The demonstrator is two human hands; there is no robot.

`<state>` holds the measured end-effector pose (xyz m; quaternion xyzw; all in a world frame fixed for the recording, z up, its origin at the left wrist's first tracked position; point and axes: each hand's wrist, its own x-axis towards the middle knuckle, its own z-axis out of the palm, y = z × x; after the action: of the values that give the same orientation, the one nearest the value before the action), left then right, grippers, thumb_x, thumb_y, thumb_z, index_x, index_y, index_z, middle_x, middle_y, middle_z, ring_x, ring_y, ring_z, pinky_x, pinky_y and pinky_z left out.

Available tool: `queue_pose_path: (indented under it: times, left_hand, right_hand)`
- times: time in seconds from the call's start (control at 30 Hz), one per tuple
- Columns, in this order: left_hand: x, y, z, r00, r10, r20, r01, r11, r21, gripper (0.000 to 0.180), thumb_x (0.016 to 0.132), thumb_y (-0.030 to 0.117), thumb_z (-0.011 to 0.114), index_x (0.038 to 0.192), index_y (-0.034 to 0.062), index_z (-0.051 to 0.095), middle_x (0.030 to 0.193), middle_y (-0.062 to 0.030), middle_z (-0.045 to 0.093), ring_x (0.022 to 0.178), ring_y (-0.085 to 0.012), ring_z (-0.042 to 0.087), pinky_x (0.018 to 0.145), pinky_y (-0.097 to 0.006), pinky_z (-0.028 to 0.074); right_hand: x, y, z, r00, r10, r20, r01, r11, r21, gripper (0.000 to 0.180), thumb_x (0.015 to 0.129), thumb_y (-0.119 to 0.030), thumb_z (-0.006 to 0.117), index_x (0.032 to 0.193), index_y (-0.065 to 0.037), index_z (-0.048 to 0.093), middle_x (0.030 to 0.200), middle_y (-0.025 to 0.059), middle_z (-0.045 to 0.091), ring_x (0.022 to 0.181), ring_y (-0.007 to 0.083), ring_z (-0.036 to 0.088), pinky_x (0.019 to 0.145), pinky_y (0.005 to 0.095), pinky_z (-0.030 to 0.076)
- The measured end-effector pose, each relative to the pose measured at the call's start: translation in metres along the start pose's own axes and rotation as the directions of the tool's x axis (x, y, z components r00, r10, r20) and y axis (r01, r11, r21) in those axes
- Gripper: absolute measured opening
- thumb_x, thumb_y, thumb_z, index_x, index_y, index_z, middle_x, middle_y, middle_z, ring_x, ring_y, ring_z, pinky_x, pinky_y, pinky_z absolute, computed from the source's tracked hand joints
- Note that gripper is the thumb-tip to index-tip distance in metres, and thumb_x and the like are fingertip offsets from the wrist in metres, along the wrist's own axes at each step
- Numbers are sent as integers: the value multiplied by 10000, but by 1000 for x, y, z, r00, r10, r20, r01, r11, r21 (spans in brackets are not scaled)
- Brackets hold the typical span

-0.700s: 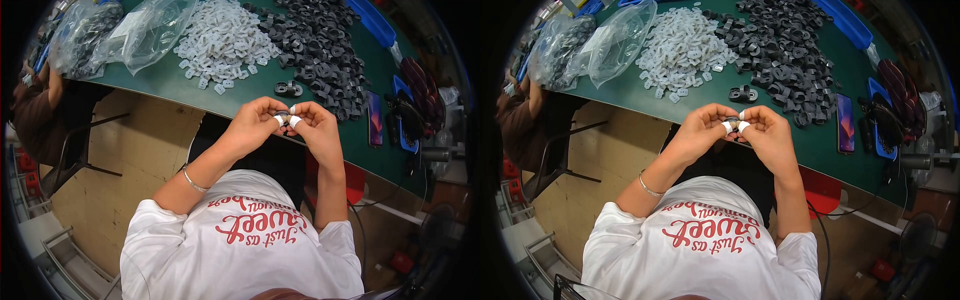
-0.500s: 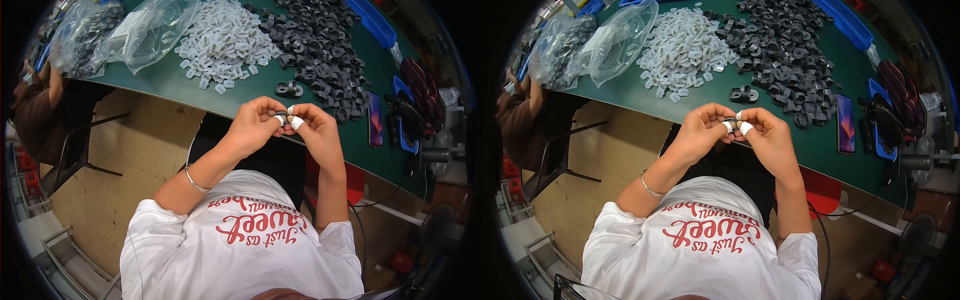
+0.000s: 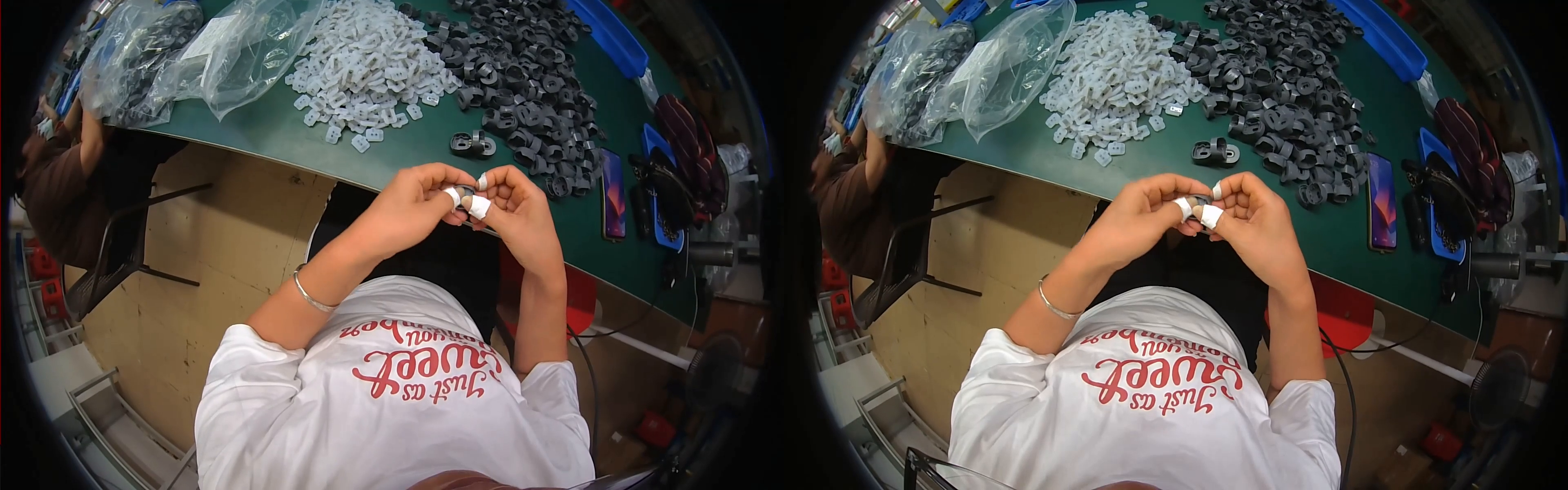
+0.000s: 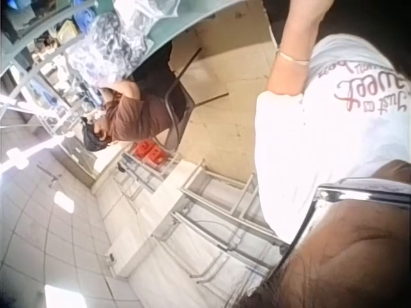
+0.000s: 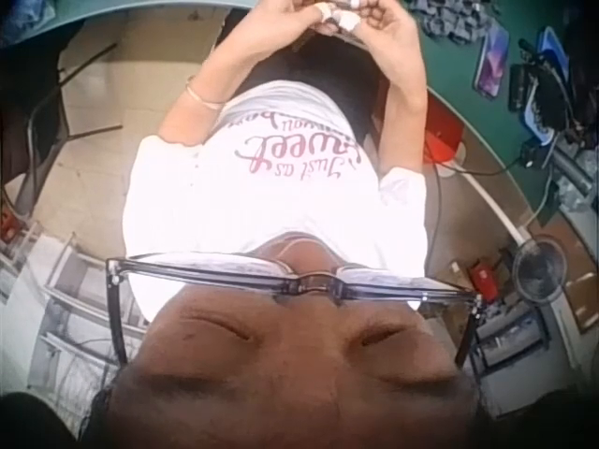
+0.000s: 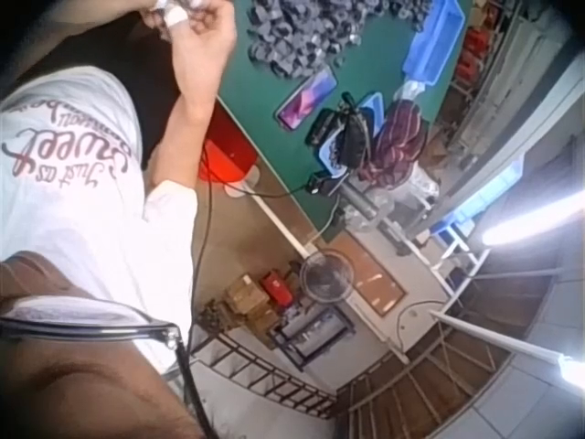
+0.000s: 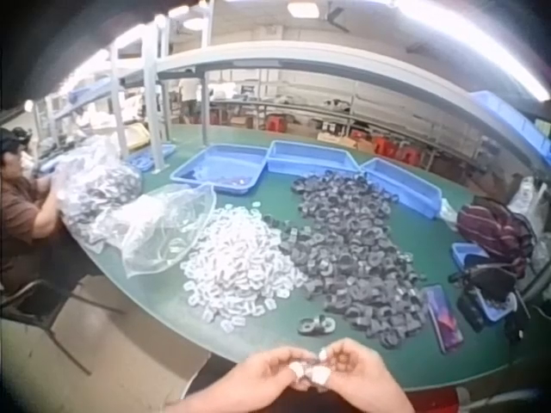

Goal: The person assembles plastic components by picking up white clips and grey bases and inserting the clips into the bases by hand.

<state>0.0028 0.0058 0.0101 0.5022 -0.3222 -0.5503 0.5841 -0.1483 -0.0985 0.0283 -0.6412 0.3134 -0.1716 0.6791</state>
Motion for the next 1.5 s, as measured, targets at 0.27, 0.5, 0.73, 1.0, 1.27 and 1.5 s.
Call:
queue_pose_path:
  times: [0.27, 0.5, 0.73, 1.0, 1.27, 1.5]
  left_hand:
    - [3, -2, -6, 1000, -17, 12, 19, 996, -93, 219, 948, 84, 539, 1112, -59, 569, 967, -86, 634, 831, -126, 639, 757, -238, 542]
    - [-4, 7, -7, 991, -120, 57, 128, 979, -161, 235, 905, 39, 594, 1112, -71, 573, 960, -83, 635, 802, -115, 624, 747, -238, 530]
    - [-9, -8, -6, 903, 429, 14, -391, 808, 440, 350, 783, 6, 701, 1120, 2, 609, 957, -62, 651, 807, -137, 603, 732, -264, 504]
    - [-9, -7, 2, 782, 620, 60, -524, 602, 603, 426, 704, -43, 702, 1115, 18, 610, 963, -116, 655, 816, -260, 616, 710, -333, 511]
    - [-10, -9, -1, 652, 747, 131, -621, 427, 657, 471, 663, -80, 675, 1119, 8, 598, 960, -124, 650, 777, -298, 599, 664, -369, 488]
    - [-12, 11, -14, 559, 788, 257, -693, 275, 666, 476, 657, -89, 684, 1110, 22, 589, 966, -128, 641, 822, -309, 603, 726, -377, 495]
  right_hand:
    - [0, 1, 0, 999, -45, -14, 42, 981, -188, 57, 817, -17, 647, 851, 18, 618, 740, 6, 603, 673, 59, 580, 553, 212, 449]
    - [-8, -3, 10, 850, -521, 75, 439, 623, -647, 138, 755, 55, 645, 889, 25, 633, 746, 67, 600, 648, 114, 597, 560, 264, 462]
    - [-12, 7, 11, 986, -160, -38, 164, 975, 153, 241, 913, 16, 555, 1148, 42, 511, 960, 92, 637, 884, 134, 634, 807, 254, 531]
    - [-6, 15, 12, 995, -90, -48, 101, 932, 347, 216, 892, -3, 594, 1097, 15, 527, 975, 94, 641, 822, 103, 613, 743, 235, 510]
    - [-6, 10, 22, 994, -103, -38, 110, 939, 326, 237, 857, 33, 602, 1080, 17, 522, 937, 64, 613, 838, 99, 600, 757, 232, 499]
    - [-5, -7, 30, 986, -158, -57, 167, 953, 251, 294, 842, 63, 600, 1119, 29, 509, 980, 86, 627, 882, 127, 614, 802, 251, 494]
